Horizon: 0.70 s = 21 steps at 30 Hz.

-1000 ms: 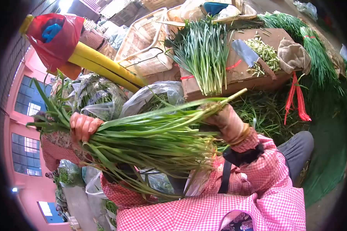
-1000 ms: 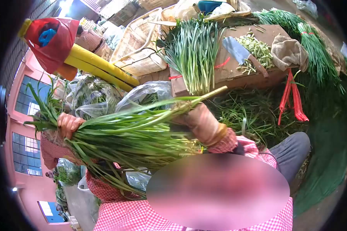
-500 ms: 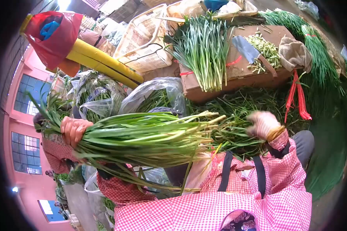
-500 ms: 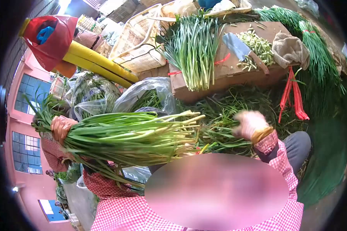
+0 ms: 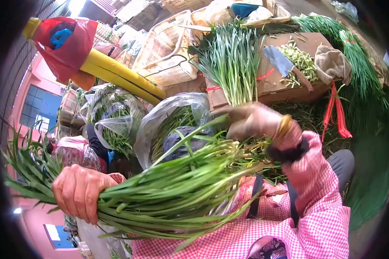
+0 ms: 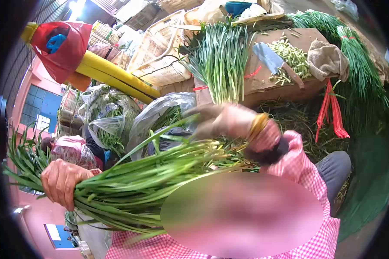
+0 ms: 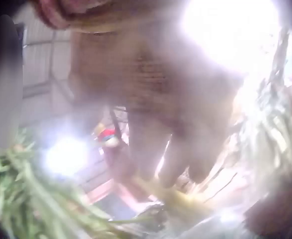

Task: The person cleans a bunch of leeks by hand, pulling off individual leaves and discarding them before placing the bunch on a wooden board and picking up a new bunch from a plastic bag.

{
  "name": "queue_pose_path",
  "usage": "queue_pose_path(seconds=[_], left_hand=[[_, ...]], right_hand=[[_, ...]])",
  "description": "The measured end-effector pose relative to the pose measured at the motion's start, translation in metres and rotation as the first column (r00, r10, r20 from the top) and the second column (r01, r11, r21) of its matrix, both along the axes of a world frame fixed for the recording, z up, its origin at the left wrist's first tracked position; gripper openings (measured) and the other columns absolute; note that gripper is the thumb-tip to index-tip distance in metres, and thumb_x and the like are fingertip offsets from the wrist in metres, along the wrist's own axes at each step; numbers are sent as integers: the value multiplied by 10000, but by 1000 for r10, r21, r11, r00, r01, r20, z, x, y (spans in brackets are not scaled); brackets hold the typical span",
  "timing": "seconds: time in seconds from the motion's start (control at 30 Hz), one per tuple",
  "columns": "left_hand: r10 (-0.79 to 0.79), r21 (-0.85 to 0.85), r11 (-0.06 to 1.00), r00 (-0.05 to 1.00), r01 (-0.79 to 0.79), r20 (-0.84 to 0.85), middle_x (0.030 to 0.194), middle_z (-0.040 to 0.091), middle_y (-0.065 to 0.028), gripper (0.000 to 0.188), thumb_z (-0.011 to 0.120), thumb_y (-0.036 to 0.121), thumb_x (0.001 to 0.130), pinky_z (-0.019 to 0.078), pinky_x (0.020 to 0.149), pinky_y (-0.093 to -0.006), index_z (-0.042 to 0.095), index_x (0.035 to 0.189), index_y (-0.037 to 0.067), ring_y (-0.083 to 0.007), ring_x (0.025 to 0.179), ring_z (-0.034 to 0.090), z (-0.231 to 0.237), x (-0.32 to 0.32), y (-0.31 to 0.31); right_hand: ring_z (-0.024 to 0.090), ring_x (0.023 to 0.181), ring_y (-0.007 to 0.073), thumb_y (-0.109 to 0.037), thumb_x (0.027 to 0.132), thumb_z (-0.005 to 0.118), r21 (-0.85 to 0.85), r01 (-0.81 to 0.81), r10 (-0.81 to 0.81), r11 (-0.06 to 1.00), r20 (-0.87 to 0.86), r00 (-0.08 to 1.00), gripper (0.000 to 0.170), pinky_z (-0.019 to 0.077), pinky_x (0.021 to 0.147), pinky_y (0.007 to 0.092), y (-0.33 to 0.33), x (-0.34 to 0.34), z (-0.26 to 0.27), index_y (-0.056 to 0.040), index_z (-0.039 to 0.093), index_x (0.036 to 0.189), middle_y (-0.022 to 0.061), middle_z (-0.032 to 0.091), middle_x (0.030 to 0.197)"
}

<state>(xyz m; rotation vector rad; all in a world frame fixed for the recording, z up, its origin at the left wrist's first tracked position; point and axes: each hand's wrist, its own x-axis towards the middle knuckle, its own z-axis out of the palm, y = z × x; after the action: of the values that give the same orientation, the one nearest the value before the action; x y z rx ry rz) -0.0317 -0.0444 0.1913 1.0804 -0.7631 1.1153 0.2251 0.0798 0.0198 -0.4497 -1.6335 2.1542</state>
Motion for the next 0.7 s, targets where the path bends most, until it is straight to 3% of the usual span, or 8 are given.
queue_pose_path(seconds=[0.03, 0.07, 0.1, 0.17, 0.3, 0.43, 0.5, 0.7], left_hand=[[-17, -16, 1000, 1000, 17, -19, 536, 535, -191, 210, 414, 52, 815, 520, 402, -378, 496, 655, -58, -253, 422, 552, 0, 6, 2], [-31, -31, 999, 999, 30, -35, 525, 525, -185, 192, 427, 40, 805, 513, 395, -376, 489, 651, -56, -245, 415, 546, 0, 11, 3], [-41, -36, 999, 998, 39, -49, 513, 515, -179, 174, 439, 29, 795, 506, 389, -374, 482, 648, -55, -238, 409, 539, 1, 15, 5], [-9, -46, 999, 996, 5, -90, 515, 522, -184, 186, 428, 24, 804, 508, 395, -366, 479, 642, -51, -242, 411, 545, 2, 15, 5], [119, -43, 991, 981, -126, -152, 512, 533, -185, 193, 428, 18, 808, 499, 389, -343, 486, 634, -43, -241, 415, 554, 2, 13, 1], [166, 15, 986, 973, -166, -161, 508, 531, -186, 208, 433, 28, 791, 484, 402, -348, 507, 613, -50, -242, 411, 544, 5, 14, -9], [9, 117, 993, 960, 26, -281, 538, 530, -209, 194, 437, 33, 782, 478, 424, -389, 524, 648, -78, -272, 424, 536, 11, 17, -8], [-222, 302, 886, 894, 352, -390, 667, 566, -252, 310, 354, 93, 819, 497, 529, -441, 571, 767, -122, -332, 541, 567, 29, 24, -39]], right_hand=[[544, 1006, 200, -204, 692, 725, 122, -74, 74, 990, 1, 997, 749, 402, 923, 302, -22, -8, 19, -53, 354, 1325, 123, 577, 1121], [477, 1069, 127, -78, 634, 744, 200, -194, 180, 960, 83, 980, 807, 408, 905, 263, -34, -17, 36, -64, 345, 1335, 85, 455, 1281], [484, 1055, 126, -93, 642, 758, 14, -259, 256, 966, -218, 942, 797, 396, 920, 264, -46, -36, 29, -69, 357, 1330, 75, 499, 1231], [548, 947, 111, -92, 736, 689, -404, -184, 93, 896, -234, 968, 557, 439, 860, 259, -69, -47, 54, -18, 461, 1240, 34, 602, 1049], [605, 818, 135, -112, 779, 629, -547, 31, -184, 837, -226, 957, 331, 480, 762, 251, -74, -52, 48, 5, 549, 1078, 80, 637, 903], [561, 570, 104, -102, 848, 547, -731, -259, -368, 631, -576, 730, 262, 423, 464, 192, -60, -35, 4, 31, 520, 1073, 111, 625, 811], [464, 451, 42, -102, 849, 553, -701, -99, -333, 707, -453, 827, 247, 310, 359, 145, -59, -17, -2, 37, 533, 1052, 116, 620, 796], [588, 619, 123, -123, 847, 575, -627, 384, -530, 677, -54, 846, 192, 463, 525, 175, -49, 45, -47, 25, 589, 967, 64, 631, 846]])
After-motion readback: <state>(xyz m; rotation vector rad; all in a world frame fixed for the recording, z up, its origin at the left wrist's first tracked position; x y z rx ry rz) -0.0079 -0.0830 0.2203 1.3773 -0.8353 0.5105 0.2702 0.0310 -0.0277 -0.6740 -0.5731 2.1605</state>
